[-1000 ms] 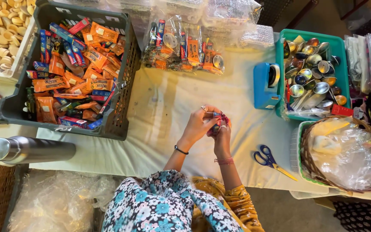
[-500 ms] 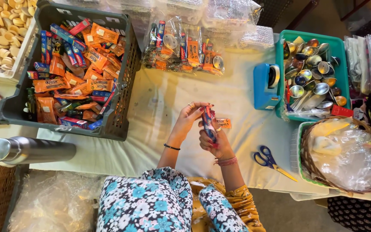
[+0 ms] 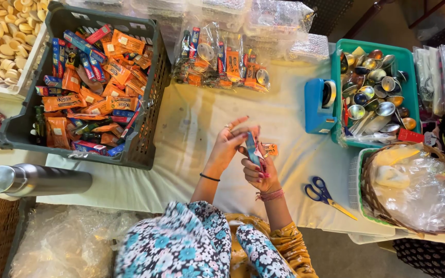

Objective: The person sits at a table and packs small items, including chocolate bars and metal cups, into clear plastic bags. They use a tape dispenser to seal the bags and place the finished packages on the table.

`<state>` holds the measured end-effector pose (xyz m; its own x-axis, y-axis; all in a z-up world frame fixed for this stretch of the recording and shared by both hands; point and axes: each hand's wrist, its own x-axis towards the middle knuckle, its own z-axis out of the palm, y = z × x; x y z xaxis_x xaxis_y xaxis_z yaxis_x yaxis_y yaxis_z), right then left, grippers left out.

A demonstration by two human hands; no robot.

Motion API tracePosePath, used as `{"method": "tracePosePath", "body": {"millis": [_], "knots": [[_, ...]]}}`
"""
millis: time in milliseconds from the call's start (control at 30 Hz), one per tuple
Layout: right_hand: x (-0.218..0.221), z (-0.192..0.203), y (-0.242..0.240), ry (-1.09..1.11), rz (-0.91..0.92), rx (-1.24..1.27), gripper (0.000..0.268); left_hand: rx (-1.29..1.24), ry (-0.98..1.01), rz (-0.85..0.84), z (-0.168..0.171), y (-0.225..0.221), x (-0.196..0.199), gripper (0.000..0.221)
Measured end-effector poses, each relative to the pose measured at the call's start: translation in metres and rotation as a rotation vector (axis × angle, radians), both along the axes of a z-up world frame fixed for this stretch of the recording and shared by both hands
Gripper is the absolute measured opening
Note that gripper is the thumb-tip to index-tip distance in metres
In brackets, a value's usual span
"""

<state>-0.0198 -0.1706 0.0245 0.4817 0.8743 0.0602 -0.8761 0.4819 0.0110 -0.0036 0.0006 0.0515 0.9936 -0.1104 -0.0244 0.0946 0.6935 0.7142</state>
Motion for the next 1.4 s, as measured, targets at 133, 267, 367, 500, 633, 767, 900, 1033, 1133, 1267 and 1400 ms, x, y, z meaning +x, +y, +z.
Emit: {"method": "tracePosePath", "body": {"millis": [133, 267, 367, 500, 633, 767, 900, 1033, 1133, 1267, 1400], "knots": [[-0.003, 0.012, -0.003, -0.117, -0.017, -0.032, 0.061, -0.061, -0.01, 0.077, -0.005, 0.002, 0.002, 0.053], [-0.008, -0.001, 0.003, -0.571, -0.294, -0.972, 0.042, 0.269, 0.223, 0.096, -0.049, -0.007, 0.004, 0.036], [-0.007, 0.021, 0.014, -0.453, -0.296, -1.001, 0.04, 0.404, 0.189, 0.086, -0.059, -0.012, 0.006, 0.029], [0.004, -0.012, -0.004, 0.047, -0.159, -0.32, 0.04, 0.353, 0.018, -0.043, -0.036, -0.012, 0.001, 0.03], [-0.001, 0.008, -0.003, 0.077, -0.05, 0.044, 0.046, 0.234, 0.004, -0.12, 0.015, -0.007, -0.006, 0.036], [-0.005, 0.012, 0.001, -0.007, -0.074, -0.037, 0.06, 0.211, -0.012, -0.117, -0.017, -0.006, -0.001, 0.051], [-0.005, -0.005, -0.004, -0.073, -0.075, -0.228, 0.056, 0.576, -0.15, 0.161, -0.043, 0.007, 0.032, 0.086], [-0.007, 0.008, -0.007, -0.152, -0.073, -0.269, 0.054, 0.607, -0.986, 0.748, 0.065, 0.098, 0.13, 0.106], [-0.005, 0.014, -0.008, -0.184, -0.129, -0.331, 0.051, 0.351, -0.873, 0.701, 0.24, 0.124, 0.064, 0.072], [0.004, 0.018, 0.001, -0.162, -0.194, -0.296, 0.049, -0.054, -0.858, 0.115, 0.189, 0.104, 0.047, 0.053], [-0.005, -0.004, 0.003, 0.052, -0.446, -0.864, 0.027, 0.549, -0.884, -0.645, 0.206, 0.021, -0.018, 0.072]]}}
